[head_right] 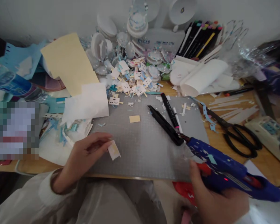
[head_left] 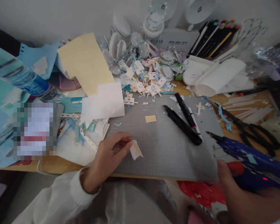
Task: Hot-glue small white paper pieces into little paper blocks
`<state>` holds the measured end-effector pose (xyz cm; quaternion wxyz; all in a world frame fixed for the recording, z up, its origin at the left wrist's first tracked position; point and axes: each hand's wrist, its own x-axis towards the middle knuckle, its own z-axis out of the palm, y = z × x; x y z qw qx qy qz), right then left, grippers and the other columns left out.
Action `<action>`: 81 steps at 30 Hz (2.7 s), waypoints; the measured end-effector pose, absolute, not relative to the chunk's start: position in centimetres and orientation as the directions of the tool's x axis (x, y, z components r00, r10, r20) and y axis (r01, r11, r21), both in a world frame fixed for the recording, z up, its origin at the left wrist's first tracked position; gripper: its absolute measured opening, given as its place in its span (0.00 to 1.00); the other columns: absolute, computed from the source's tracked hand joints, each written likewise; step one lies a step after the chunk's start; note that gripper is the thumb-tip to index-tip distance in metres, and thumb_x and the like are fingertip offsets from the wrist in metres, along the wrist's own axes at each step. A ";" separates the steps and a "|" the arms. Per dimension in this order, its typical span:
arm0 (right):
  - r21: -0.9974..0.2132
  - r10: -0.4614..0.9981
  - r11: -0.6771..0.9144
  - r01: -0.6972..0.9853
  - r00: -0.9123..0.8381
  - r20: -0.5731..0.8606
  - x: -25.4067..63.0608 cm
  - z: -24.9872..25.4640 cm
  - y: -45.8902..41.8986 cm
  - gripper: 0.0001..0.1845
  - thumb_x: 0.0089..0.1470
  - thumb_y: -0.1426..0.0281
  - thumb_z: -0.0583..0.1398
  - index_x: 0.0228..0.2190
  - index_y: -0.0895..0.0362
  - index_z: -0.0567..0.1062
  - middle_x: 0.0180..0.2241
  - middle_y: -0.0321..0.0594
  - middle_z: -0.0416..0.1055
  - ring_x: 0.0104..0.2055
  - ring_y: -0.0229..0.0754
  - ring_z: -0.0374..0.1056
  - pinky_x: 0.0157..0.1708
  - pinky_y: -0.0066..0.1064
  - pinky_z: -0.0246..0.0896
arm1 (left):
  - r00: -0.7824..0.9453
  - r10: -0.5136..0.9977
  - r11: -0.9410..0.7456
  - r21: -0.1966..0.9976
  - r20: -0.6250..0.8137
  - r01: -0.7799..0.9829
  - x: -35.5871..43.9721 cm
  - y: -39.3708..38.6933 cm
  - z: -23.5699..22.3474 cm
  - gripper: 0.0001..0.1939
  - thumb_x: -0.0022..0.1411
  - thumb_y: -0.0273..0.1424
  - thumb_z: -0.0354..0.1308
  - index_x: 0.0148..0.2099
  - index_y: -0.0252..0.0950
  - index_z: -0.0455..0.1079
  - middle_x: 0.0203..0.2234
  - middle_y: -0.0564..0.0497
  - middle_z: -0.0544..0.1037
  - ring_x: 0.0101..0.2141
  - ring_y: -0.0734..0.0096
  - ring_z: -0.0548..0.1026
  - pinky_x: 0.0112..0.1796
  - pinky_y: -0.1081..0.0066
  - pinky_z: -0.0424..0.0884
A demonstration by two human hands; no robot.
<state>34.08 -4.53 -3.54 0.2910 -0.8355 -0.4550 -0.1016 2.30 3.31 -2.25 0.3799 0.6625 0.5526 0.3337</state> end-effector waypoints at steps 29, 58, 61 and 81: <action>-0.218 0.987 0.038 0.975 -0.003 0.159 24.0 -3.5 -1.8 0.18 0.59 0.59 0.51 0.34 0.59 0.73 0.17 0.39 0.66 0.20 0.46 0.69 0.18 0.31 0.57 | 0.531 0.802 -0.596 0.432 0.275 0.677 0.8 2.1 -4.4 0.17 0.63 0.24 0.55 0.54 0.24 0.68 0.47 0.41 0.76 0.46 0.56 0.69 0.46 0.58 0.68; -0.180 0.997 0.082 0.980 -0.082 0.011 23.4 -1.0 -0.5 0.10 0.58 0.66 0.50 0.32 0.55 0.69 0.22 0.39 0.70 0.23 0.45 0.70 0.23 0.31 0.59 | 0.498 0.804 -0.595 0.408 0.325 0.693 0.7 2.2 -4.2 0.14 0.63 0.25 0.55 0.50 0.28 0.72 0.45 0.46 0.80 0.43 0.60 0.73 0.45 0.59 0.66; -0.138 0.997 0.072 0.988 -0.075 -0.014 23.6 -1.0 -0.8 0.14 0.59 0.63 0.48 0.34 0.55 0.70 0.23 0.41 0.71 0.24 0.46 0.70 0.23 0.31 0.58 | 0.499 0.806 -0.592 0.401 0.320 0.699 0.8 2.3 -4.2 0.13 0.63 0.25 0.54 0.50 0.29 0.72 0.45 0.47 0.81 0.43 0.61 0.74 0.44 0.59 0.66; -0.122 0.967 0.242 0.963 -0.249 -0.048 26.0 -0.2 -2.2 0.16 0.61 0.65 0.48 0.33 0.55 0.74 0.31 0.44 0.73 0.29 0.44 0.72 0.23 0.29 0.64 | 0.493 0.808 -0.588 0.385 0.324 0.711 1.0 2.4 -4.0 0.13 0.64 0.25 0.54 0.49 0.29 0.72 0.43 0.46 0.81 0.42 0.59 0.75 0.45 0.59 0.67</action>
